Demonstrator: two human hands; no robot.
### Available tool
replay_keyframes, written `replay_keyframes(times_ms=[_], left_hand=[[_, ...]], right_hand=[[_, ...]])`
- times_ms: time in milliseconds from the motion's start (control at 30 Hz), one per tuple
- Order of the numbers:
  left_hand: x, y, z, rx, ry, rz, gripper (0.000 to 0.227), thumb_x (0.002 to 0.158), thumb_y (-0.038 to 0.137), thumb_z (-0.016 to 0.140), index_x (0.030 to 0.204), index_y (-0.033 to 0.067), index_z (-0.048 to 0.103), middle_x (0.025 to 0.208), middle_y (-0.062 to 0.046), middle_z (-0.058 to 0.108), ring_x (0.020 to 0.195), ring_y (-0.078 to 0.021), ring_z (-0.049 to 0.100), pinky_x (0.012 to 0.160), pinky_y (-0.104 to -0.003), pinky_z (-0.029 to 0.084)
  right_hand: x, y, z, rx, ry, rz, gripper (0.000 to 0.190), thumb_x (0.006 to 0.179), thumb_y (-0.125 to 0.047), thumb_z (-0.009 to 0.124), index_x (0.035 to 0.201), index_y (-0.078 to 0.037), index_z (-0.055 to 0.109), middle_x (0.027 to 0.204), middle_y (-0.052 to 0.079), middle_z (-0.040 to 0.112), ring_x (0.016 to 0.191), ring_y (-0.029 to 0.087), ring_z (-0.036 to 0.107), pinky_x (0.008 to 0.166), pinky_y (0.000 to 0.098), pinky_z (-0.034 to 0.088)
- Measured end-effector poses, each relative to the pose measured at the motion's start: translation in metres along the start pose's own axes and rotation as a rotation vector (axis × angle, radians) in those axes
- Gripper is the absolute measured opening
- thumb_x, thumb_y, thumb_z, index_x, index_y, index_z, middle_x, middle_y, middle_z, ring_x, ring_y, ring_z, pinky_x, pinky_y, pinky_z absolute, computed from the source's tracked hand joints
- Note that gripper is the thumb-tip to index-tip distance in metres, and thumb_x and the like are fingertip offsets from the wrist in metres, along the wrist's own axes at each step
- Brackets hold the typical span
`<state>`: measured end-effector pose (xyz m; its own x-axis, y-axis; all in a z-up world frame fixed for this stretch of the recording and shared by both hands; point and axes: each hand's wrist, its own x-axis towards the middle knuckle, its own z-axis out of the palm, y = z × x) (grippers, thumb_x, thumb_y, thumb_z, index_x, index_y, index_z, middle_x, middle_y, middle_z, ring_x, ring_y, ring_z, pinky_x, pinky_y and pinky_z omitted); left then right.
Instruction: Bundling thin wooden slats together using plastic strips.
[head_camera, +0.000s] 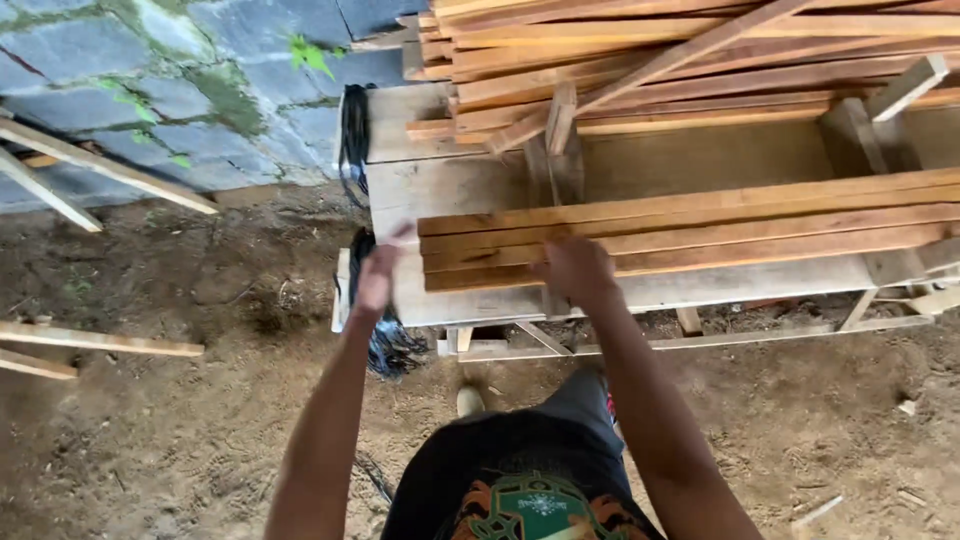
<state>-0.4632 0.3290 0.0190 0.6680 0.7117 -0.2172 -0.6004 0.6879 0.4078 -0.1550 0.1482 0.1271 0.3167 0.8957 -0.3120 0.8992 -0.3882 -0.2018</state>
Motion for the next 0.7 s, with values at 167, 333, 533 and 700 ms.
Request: replay_keyframes(times_ms=[167,333,533,700], left_hand=[[-0.007,0.027,0.028,0.907,0.212,0.621,0.074,0.114,0.058,0.024,0.168,0.0117,0.003,0.172,-0.021,-0.003,0.158,-0.0424,-0.004,0.128,-0.054,-0.006],[0.010,-0.037,0.044,0.823,0.210,0.470,0.069,0.112,0.056,0.025,0.167,0.0193,0.006,0.174,-0.011,0.000,0.159,-0.0294,0.004,0.130,-0.044,-0.001],[0.035,-0.047,0.000,0.935,0.024,0.259,0.069,0.113,0.053,0.012,0.167,0.0133,0.000,0.173,-0.015,-0.008,0.158,-0.0336,-0.008,0.128,-0.048,-0.009],[-0.017,-0.039,-0.041,0.916,0.049,0.244,0.062,0.115,0.048,0.020,0.165,0.0133,0.029,0.169,-0.011,0.024,0.156,-0.0325,0.014,0.126,-0.053,0.008]], right_hand=[[-0.013,-0.007,-0.021,0.155,0.003,0.038,0.073,0.092,-0.072,0.047,0.148,-0.026,0.059,0.128,0.019,0.070,0.123,0.044,0.064,0.105,0.0558,0.049],[-0.014,-0.014,-0.021,0.077,-0.041,0.068,0.060,0.097,-0.057,0.039,0.145,-0.026,0.058,0.130,0.014,0.069,0.124,0.037,0.065,0.105,0.0552,0.051],[0.001,-0.010,-0.019,0.084,-0.024,0.071,0.061,0.097,-0.058,0.043,0.141,-0.019,0.059,0.128,0.016,0.068,0.124,0.038,0.064,0.103,0.0578,0.051],[-0.004,-0.010,-0.011,-0.061,-0.006,-0.012,0.044,0.096,-0.042,0.050,0.128,-0.014,0.064,0.121,0.016,0.070,0.118,0.042,0.067,0.097,0.0571,0.055]])
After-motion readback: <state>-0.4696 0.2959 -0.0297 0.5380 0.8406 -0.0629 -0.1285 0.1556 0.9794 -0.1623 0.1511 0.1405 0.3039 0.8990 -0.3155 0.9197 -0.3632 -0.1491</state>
